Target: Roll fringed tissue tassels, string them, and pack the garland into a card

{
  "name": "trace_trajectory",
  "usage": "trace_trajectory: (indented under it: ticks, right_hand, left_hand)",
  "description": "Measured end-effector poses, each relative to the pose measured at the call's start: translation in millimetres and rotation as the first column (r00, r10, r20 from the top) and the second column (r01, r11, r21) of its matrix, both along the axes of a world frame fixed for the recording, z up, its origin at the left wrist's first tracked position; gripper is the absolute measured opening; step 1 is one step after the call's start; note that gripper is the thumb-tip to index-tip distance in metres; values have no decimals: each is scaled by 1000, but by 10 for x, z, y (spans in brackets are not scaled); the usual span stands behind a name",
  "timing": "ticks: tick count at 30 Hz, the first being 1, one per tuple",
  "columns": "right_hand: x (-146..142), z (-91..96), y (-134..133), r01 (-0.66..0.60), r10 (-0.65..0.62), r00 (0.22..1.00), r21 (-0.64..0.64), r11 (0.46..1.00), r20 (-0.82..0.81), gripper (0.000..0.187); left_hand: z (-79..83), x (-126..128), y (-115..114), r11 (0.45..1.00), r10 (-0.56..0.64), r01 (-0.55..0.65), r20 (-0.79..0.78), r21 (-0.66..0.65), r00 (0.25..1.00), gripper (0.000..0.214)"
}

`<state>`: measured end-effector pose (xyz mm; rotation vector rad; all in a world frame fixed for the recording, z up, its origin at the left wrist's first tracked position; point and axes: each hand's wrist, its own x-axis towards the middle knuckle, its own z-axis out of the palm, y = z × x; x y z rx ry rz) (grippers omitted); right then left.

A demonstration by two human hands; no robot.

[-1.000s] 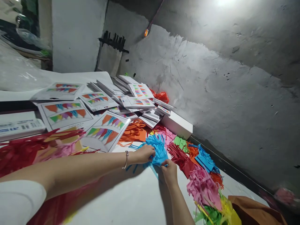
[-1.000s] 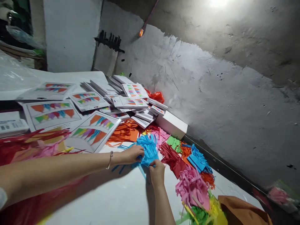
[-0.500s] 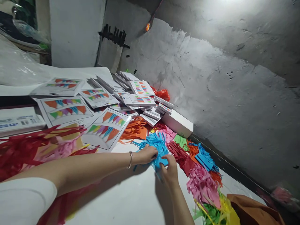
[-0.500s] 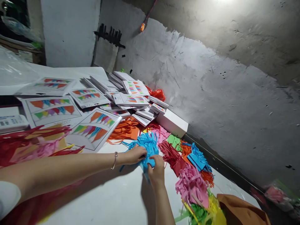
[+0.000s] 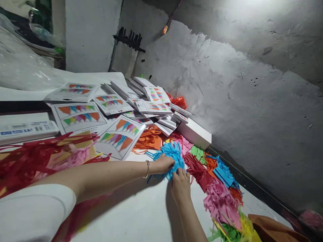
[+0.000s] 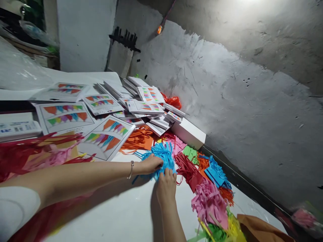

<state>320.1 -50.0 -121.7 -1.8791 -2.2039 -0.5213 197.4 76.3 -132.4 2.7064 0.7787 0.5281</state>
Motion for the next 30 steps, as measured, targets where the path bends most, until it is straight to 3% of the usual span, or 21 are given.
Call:
trace_trajectory:
  ticks: [6,11,17,30]
  right_hand:
    - [-38,-118,97,-80,82,996,-50,996,32,38]
    - [34,-156,138,-7,7,1000,-39,999,5,45]
    - [145,-197,79,90,-92,994,-30,996,-61,34]
    - [287,-277,57,155,-139,930,22,988,-339,8]
  left_hand:
    - [87,41,-25,1000,6,-6,-60,-9,998,25]
    - [147,61,-1,1000,-3,2,-57,-19,998,27]
    - [164,90,4,999,1,-2,-24,-38,1000,25]
    - [200,131,57,994,25,-27,-23,-102,999,31]
